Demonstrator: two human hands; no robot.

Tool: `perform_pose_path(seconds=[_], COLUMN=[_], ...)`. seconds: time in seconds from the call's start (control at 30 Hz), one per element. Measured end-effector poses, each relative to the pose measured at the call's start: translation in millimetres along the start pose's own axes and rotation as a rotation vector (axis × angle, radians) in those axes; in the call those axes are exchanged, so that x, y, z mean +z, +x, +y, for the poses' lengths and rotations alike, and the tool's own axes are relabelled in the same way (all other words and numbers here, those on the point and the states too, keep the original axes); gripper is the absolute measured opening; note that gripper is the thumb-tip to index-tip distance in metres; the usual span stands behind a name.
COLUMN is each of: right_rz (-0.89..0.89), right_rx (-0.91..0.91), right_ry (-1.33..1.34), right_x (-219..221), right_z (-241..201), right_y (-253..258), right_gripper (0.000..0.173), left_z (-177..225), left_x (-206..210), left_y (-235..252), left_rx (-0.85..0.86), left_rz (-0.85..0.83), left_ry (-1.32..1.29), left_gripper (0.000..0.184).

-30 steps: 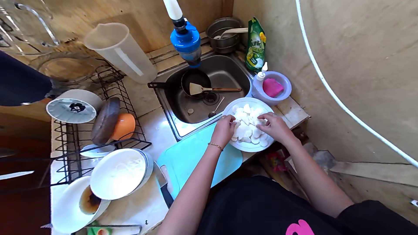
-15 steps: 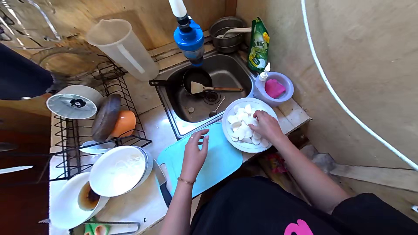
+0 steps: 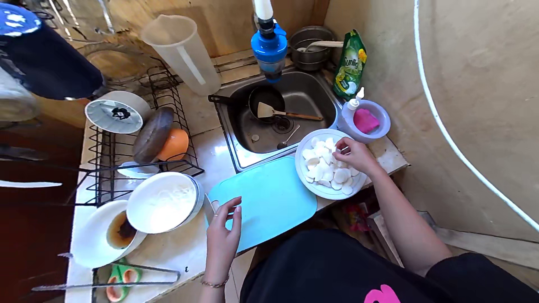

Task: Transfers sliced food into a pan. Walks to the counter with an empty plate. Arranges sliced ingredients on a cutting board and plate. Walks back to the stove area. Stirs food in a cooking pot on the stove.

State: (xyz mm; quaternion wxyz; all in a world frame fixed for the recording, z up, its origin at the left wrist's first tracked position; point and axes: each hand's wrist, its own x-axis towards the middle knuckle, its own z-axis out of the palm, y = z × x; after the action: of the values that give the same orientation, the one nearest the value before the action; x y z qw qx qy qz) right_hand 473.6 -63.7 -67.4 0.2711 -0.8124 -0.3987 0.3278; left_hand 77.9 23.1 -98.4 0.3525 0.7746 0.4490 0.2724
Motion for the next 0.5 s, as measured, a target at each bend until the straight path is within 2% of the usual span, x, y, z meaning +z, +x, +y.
perform_pose_path(seconds=[0.2, 0.33, 0.4, 0.5], right_rz=[-0.006, -0.001, -0.002, -0.012], right_rx=[0.018, 0.005, -0.042, -0.19], right_ry=[0.014, -0.202, -0.299, -0.329], right_x=[-3.1, -4.7, 1.0, 23.3], right_z=[-2.3, -14.4, -22.0, -31.3], right_y=[1.7, 1.7, 3.7, 11.1], right_gripper=[0.031, 0.037, 0.038, 0.027], left_z=[2.8, 3.8, 3.5, 5.0], left_x=[2.5, 3.4, 3.1, 4.1], left_y=[-0.1, -1.1, -0.9, 0.4], left_rx=[0.04, 0.034, 0.04, 0.05], left_rz=[0.021, 0.0, -0.02, -0.031], left_ry=[0.015, 0.029, 0.032, 0.037], left_gripper=[0.038, 0.039, 0.039, 0.039])
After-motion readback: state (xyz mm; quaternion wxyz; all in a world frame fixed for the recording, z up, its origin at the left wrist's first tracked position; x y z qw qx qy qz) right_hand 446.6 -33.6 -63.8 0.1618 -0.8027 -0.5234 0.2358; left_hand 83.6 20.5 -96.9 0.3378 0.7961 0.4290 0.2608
